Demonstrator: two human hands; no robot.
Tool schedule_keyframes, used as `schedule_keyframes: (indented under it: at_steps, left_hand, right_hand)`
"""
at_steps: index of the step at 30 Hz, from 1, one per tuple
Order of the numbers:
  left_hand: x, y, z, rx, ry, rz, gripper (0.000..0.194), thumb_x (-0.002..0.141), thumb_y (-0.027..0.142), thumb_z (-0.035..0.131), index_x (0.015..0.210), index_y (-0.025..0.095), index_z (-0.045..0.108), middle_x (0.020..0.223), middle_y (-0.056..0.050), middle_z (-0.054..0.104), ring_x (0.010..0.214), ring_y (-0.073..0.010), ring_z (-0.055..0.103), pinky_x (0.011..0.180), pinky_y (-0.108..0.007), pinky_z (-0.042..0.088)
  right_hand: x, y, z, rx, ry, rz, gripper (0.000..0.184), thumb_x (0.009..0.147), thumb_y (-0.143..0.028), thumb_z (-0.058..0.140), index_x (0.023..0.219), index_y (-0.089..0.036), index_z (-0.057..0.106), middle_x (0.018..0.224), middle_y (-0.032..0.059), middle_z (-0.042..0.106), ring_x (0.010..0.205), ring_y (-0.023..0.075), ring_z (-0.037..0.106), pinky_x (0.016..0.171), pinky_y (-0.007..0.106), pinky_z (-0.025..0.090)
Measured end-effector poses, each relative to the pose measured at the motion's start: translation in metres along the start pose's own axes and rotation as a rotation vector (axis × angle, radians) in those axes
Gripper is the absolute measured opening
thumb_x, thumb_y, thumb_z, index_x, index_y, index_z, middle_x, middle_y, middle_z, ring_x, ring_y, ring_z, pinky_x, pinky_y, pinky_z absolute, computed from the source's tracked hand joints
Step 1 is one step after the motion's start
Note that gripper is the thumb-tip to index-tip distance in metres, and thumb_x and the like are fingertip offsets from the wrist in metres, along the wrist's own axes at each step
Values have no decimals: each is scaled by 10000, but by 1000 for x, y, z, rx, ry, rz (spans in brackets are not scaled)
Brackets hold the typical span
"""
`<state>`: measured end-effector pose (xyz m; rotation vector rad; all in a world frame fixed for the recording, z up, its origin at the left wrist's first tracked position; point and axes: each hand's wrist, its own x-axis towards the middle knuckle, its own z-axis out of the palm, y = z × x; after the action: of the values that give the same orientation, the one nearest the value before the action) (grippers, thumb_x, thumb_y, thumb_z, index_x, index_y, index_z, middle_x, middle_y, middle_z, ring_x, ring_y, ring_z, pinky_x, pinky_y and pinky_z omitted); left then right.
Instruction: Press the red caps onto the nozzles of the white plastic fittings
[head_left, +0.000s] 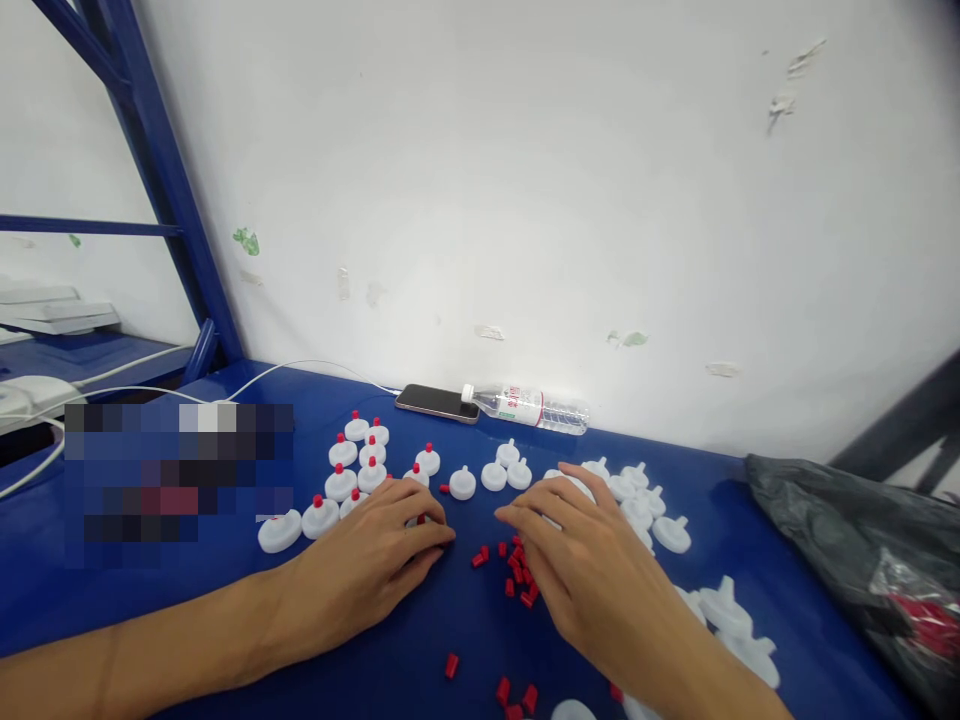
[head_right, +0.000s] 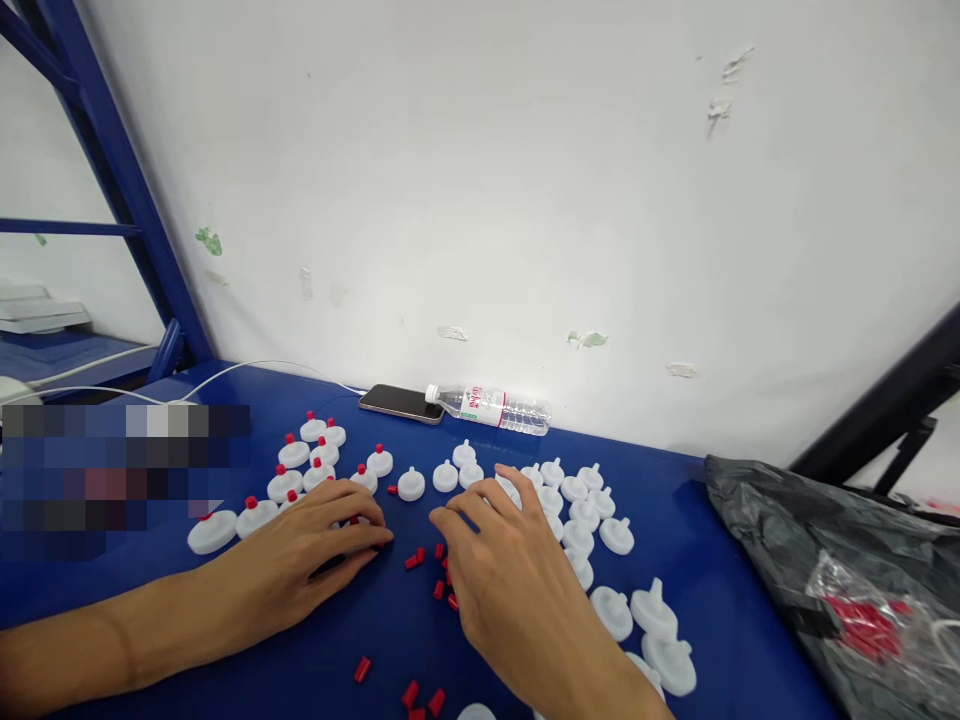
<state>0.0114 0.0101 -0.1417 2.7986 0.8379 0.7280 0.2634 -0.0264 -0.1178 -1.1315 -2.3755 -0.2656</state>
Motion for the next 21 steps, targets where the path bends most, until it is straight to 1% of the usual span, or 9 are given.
schedule_keyframes:
  at_steps: [5, 8, 11, 13, 15, 17, 19, 20, 21]
  left_hand:
    - [0, -1, 1, -11, 0, 9, 196, 984, 90, 509, 1014, 216, 656, 1031, -43, 660, 1026, -222, 583, 926, -371, 498]
    - [0, 0, 1, -27, 12, 25, 190, 991, 83, 495, 1015, 215, 628, 1060, -42, 656, 1077, -221, 574, 969, -375, 481]
    - [1, 4, -2, -56, 61, 50, 192, 993, 65, 493, 1044, 209, 609, 1167, -61, 625, 1195, -229, 521, 1043, -395, 430]
    - [2, 8, -6, -87, 94, 76, 196, 987, 53, 510, 1066, 208, 600, 1158, -58, 626, 1181, -218, 522, 1041, -387, 427]
    - [1, 12, -9, -119, 124, 109, 214, 980, 47, 530, 1098, 212, 598, 1078, -40, 643, 1088, -194, 547, 994, -358, 453]
    - [-1, 14, -9, -135, 163, 118, 289, 981, 37, 530, 1203, 215, 584, 1052, -39, 635, 1023, -180, 547, 950, -335, 466]
    - [-4, 16, -6, -174, 199, 101, 402, 988, 19, 500, 1330, 229, 536, 1107, -53, 599, 1018, -168, 542, 919, -307, 473]
    - [-6, 17, -4, -213, 208, 76, 441, 991, 10, 483, 1361, 247, 521, 1129, -53, 577, 1015, -158, 548, 900, -287, 478]
    - [-7, 18, -2, -262, 208, 45, 456, 991, 5, 473, 1358, 269, 530, 1137, -46, 560, 1002, -145, 558, 875, -265, 483]
  right_hand:
    - [0, -1, -2, 3, -1, 3, 295, 940, -72, 481, 1127, -248, 627, 990, -4, 680, 1004, 188, 604, 1122, 512, 304]
    - [-2, 0, -2, -6, 37, 4, 299, 947, -75, 472, 1140, -242, 628, 1016, 2, 684, 998, 188, 611, 1117, 514, 310]
    - [0, 2, -4, -6, 63, 8, 336, 957, -78, 460, 1201, -253, 611, 1036, -3, 686, 998, 190, 613, 1110, 520, 315]
    - [4, 3, -10, -10, 73, 16, 381, 962, -77, 456, 1268, -268, 580, 1049, -7, 687, 995, 189, 617, 1100, 519, 325]
    - [7, 3, -20, -30, 92, 47, 390, 974, -101, 454, 1306, -277, 557, 1075, 11, 678, 983, 200, 622, 1022, 489, 403]
    - [3, 1, -34, -53, 133, 102, 354, 990, -166, 453, 1307, -281, 561, 1099, 44, 660, 954, 219, 632, 846, 415, 502]
    - [-14, -2, -48, -27, 225, 143, 308, 1002, -233, 448, 1269, -285, 593, 1050, 48, 670, 875, 198, 662, 715, 331, 549]
    - [-29, -5, -53, -21, 282, 159, 300, 995, -262, 467, 1259, -292, 607, 1015, 46, 684, 806, 190, 675, 655, 309, 556]
    - [-47, -8, -56, -34, 318, 209, 301, 980, -261, 501, 1255, -315, 612, 994, 39, 701, 752, 193, 682, 632, 311, 564]
